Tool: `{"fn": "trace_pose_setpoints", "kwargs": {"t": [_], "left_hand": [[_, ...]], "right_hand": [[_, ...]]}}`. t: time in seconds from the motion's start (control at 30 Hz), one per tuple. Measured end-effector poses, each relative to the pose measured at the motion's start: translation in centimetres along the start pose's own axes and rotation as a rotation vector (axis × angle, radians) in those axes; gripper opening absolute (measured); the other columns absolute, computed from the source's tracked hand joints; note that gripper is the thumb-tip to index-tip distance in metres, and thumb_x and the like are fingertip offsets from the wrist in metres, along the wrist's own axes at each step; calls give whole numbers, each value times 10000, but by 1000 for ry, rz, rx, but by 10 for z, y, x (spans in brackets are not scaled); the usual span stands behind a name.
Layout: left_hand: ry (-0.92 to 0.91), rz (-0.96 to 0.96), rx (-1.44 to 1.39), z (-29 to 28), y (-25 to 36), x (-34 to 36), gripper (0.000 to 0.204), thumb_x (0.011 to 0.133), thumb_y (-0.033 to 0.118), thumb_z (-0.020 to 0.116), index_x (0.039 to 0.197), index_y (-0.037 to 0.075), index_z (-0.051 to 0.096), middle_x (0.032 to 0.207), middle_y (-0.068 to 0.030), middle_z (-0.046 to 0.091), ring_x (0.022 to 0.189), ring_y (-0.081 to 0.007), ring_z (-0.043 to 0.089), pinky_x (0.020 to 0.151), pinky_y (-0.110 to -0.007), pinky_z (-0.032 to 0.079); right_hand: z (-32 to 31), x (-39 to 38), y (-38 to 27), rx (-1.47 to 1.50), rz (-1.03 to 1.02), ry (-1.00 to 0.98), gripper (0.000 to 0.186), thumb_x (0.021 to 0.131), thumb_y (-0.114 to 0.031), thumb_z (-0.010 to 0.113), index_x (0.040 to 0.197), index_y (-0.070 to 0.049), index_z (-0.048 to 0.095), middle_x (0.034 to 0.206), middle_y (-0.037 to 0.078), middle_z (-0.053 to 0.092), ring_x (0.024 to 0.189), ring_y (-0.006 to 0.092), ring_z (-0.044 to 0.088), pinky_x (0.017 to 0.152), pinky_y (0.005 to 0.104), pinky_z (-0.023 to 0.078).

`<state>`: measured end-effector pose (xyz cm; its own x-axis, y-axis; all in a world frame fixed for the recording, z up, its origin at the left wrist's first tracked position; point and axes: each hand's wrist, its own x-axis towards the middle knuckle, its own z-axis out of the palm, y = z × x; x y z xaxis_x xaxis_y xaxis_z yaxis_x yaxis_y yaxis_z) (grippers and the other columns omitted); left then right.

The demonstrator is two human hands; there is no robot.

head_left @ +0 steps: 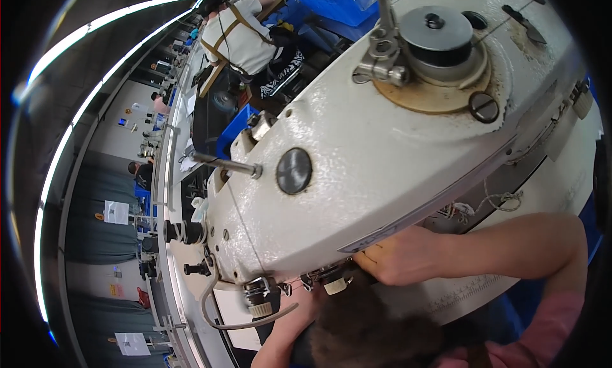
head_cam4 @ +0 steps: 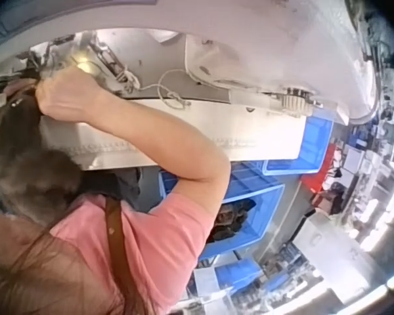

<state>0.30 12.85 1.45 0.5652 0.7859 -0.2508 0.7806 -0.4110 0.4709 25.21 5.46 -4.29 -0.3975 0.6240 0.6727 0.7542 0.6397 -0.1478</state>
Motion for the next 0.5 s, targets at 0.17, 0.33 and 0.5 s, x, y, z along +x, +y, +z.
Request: {"fn": "trace_pose_setpoints", "kwargs": {"t": [0.17, 0.33, 0.5], "left_hand": [[52, 117, -61, -8, 9, 1, 258, 946, -32, 499, 1151, -28, 657, 1154, -120, 651, 1113, -170, 597, 946, -290, 492], [75, -263, -816, -14, 60, 8, 261, 871, -98, 597, 1084, 10, 701, 1068, -87, 679, 1018, -148, 626, 869, -257, 510], [49, -6, -368, -10, 49, 8, 248, 872, -74, 626, 1090, 15, 702, 1017, -66, 683, 969, -135, 621, 861, -263, 486]], "right_hand": [[5, 4, -3, 3, 25, 4, 103, 715, -137, 584, 705, -34, 586, 602, 64, 597, 563, 203, 628, 470, 333, 467], [7, 4, -1, 52, 41, 15, 122, 709, -144, 583, 694, -24, 596, 613, 77, 616, 575, 215, 637, 481, 344, 477], [3, 4, -1, 36, -2, -44, 121, 715, -141, 581, 683, -27, 602, 630, 97, 630, 594, 220, 650, 501, 347, 494]]}}
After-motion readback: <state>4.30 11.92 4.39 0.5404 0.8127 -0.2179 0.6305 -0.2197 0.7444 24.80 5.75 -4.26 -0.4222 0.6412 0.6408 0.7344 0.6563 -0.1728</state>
